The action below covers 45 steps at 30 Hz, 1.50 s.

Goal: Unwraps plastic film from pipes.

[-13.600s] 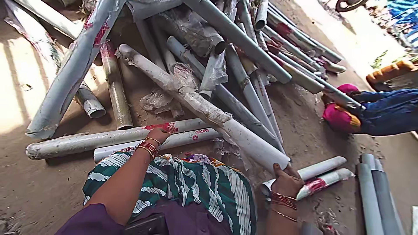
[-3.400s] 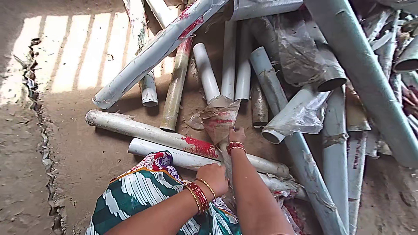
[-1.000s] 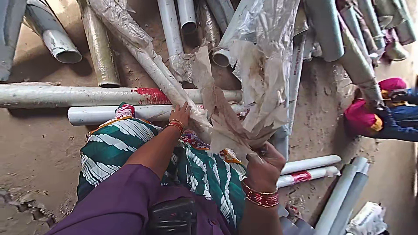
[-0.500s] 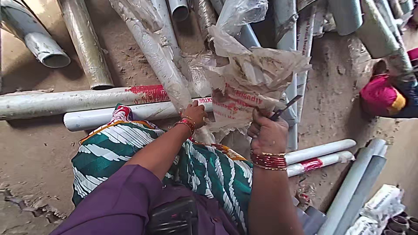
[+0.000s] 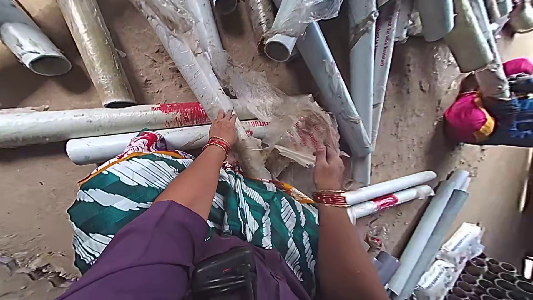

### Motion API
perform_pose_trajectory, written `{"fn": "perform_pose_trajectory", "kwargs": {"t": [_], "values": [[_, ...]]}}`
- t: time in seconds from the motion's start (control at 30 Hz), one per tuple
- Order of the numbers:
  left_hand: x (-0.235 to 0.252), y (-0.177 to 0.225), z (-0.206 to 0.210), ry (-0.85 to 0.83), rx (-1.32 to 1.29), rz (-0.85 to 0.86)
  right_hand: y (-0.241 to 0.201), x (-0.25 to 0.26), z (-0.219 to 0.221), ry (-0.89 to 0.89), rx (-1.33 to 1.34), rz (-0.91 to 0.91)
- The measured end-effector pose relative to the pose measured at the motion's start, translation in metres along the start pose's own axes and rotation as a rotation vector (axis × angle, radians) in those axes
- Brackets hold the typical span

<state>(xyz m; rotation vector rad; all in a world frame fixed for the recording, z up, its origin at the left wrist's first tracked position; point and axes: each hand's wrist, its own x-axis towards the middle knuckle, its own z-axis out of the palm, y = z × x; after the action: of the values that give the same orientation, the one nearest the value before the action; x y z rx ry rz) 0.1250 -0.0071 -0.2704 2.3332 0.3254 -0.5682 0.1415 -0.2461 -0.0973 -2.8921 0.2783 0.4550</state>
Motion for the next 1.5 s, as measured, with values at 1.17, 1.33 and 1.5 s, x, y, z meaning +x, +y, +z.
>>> {"fn": "perform_pose_trajectory", "kwargs": {"t": [1.17,1.33,1.5], "values": [[0.043,-0.015,-0.023,-0.038,-0.013,-0.032,-0.038,0.028,0.129,-0.586,-0.64,-0.418],[0.047,-0.013,-0.021,-0.03,-0.025,-0.028,0.01,0.021,0.095,-0.849,-0.894,-0.319],[0.046,-0.013,-0.021,-0.037,-0.035,-0.032,-0.044,0.033,0.1,-0.473,-0.566,-0.523]]}}
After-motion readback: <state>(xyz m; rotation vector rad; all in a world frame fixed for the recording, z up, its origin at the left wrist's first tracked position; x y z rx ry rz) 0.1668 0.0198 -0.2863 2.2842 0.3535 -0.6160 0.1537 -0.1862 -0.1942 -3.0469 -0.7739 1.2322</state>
